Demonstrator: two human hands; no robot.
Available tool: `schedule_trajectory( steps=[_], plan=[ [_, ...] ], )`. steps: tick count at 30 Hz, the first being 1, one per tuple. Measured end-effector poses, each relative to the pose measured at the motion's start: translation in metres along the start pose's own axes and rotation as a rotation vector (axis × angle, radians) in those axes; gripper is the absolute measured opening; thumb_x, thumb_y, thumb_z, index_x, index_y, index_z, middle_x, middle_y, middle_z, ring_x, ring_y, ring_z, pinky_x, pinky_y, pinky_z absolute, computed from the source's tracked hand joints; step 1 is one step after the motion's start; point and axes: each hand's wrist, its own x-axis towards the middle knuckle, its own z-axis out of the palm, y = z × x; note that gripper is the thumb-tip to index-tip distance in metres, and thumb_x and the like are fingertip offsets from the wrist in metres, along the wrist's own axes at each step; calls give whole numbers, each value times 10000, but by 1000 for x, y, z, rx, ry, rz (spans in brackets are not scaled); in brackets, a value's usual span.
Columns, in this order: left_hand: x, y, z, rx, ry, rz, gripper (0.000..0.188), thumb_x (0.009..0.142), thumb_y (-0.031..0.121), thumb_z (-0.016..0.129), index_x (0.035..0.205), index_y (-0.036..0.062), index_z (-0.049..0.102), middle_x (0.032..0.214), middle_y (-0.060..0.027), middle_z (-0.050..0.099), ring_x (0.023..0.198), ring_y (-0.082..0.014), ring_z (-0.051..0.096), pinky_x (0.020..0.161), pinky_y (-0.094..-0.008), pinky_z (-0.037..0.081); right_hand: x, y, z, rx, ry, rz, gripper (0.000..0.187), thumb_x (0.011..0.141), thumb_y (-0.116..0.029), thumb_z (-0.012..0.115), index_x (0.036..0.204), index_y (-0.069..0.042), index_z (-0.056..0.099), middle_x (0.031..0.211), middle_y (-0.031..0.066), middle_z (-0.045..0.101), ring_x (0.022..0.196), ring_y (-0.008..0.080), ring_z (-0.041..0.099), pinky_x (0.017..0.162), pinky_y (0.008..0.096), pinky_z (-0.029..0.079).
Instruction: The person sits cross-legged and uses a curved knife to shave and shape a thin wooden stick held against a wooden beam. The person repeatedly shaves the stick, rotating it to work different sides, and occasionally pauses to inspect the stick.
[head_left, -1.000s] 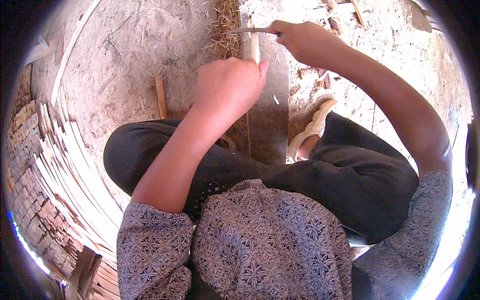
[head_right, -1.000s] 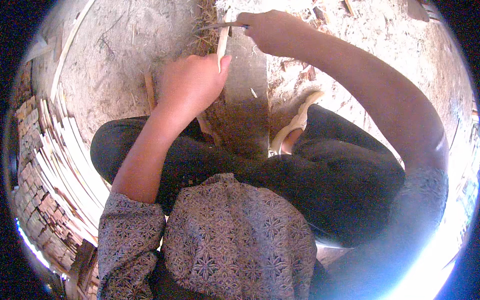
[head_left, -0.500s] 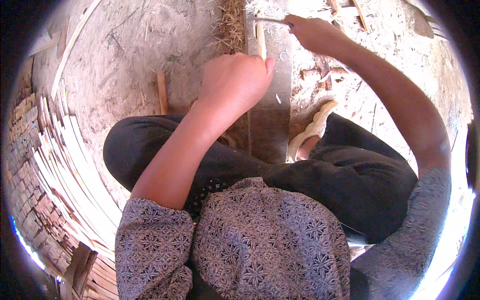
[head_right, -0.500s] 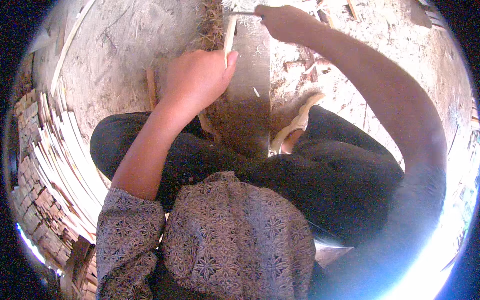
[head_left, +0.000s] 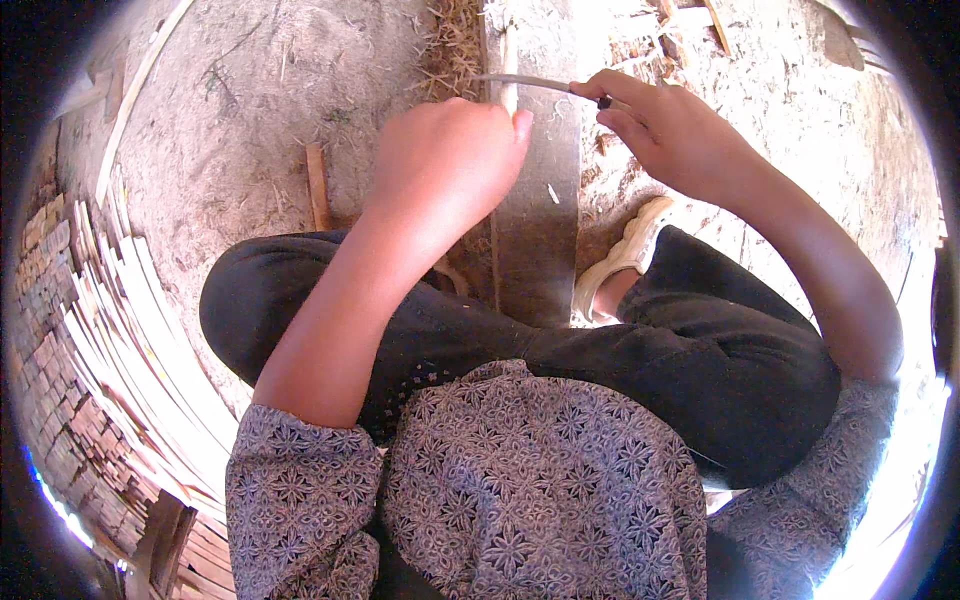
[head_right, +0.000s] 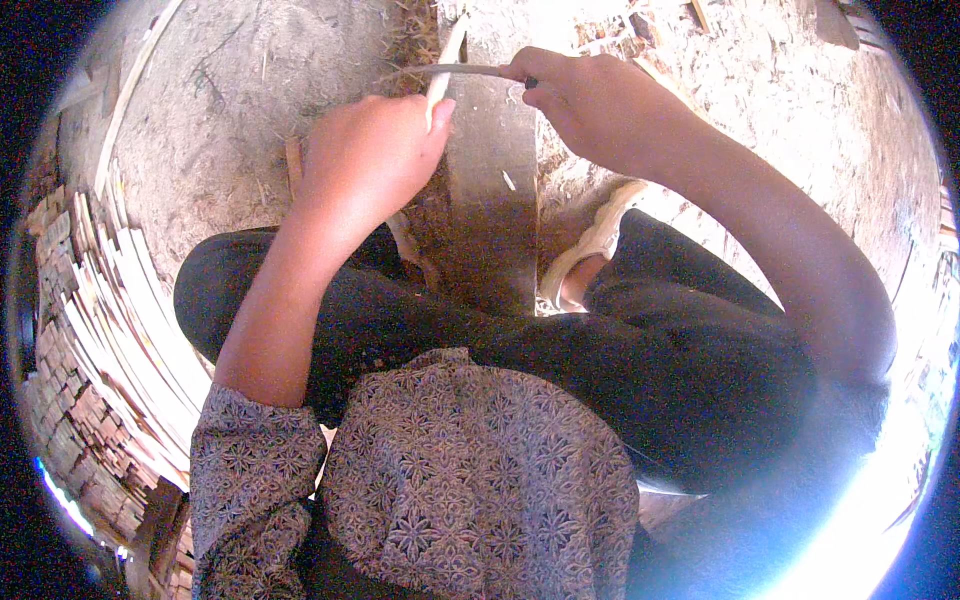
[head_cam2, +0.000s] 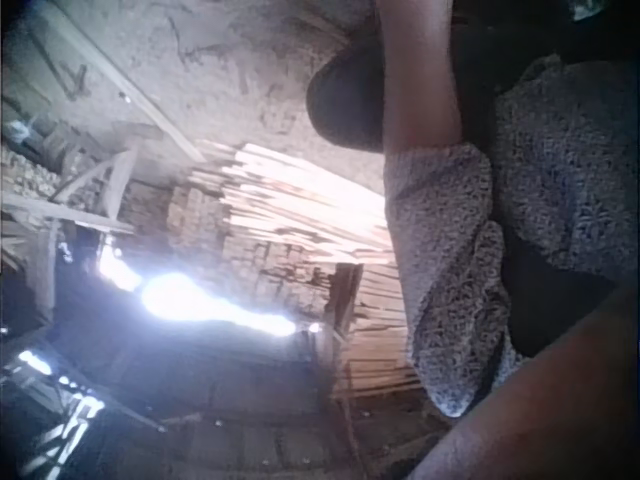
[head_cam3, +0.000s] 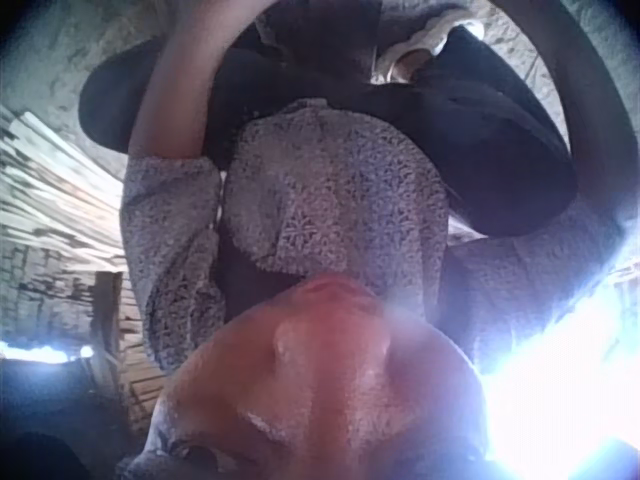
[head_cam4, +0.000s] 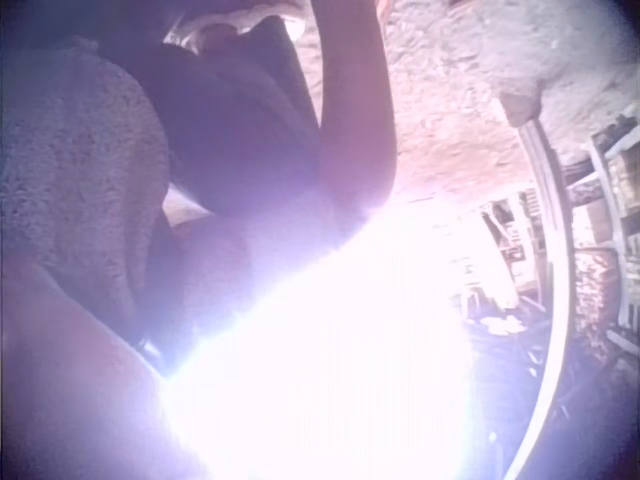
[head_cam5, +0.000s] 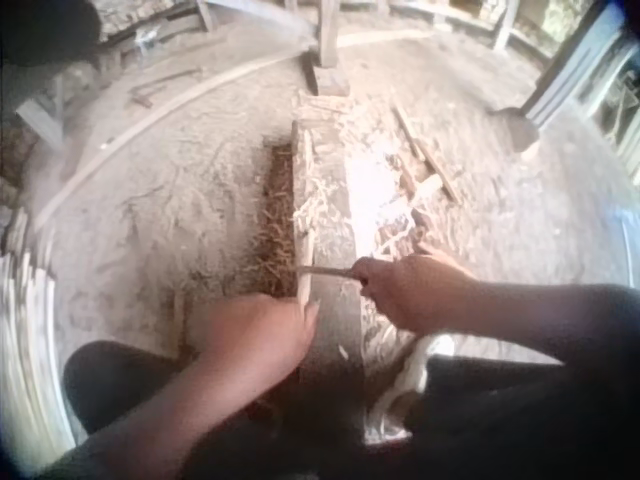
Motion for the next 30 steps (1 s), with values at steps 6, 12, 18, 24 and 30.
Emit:
schedule_trajectory(
  steps=[6, 12, 18, 24, 30],
  plan=[
    [11, 17, -3, -33, 2, 30, 452, 1015, 375, 500, 819, 41, 733, 701, -219, 684, 661, -417, 692, 640, -525, 561, 78, 76, 11, -226, 81, -74, 321, 1033, -224, 489, 1335, -132, 549, 841, 207, 681, 783, 360, 692, 709, 498, 526],
    [0, 4, 3, -1, 28, 15, 446, 1017, 367, 510, 777, 53, 717, 680, -212, 678, 639, -411, 687, 609, -515, 555, 11, -3, -13, 82, -61, -14, 299, 1041, -220, 491, 1316, -130, 564, 720, 152, 636, 627, 298, 652, 631, 429, 496],
    [4, 14, 3, 24, -23, 84, 443, 1016, 373, 508, 802, 48, 720, 692, -204, 685, 648, -403, 694, 609, -520, 561, 35, 37, 6, -100, 16, -55, 310, 1028, -223, 500, 1317, -123, 558, 730, 193, 638, 682, 354, 665, 676, 478, 505],
    [2, 10, 6, 5, -11, 41, 438, 1017, 376, 498, 821, 56, 724, 713, -207, 692, 672, -406, 700, 629, -533, 563, 62, 19, 0, -98, -22, -55, 306, 1023, -226, 492, 1304, -129, 564, 825, 219, 669, 816, 394, 685, 753, 523, 513],
    [-4, 2, 5, -36, 6, 42, 450, 1016, 376, 499, 808, 42, 718, 713, -216, 690, 677, -417, 697, 637, -525, 566, 21, 15, -3, -136, -71, 19, 301, 1022, -216, 493, 1294, -110, 566, 845, 209, 678, 836, 381, 693, 756, 502, 531]
  ],
)
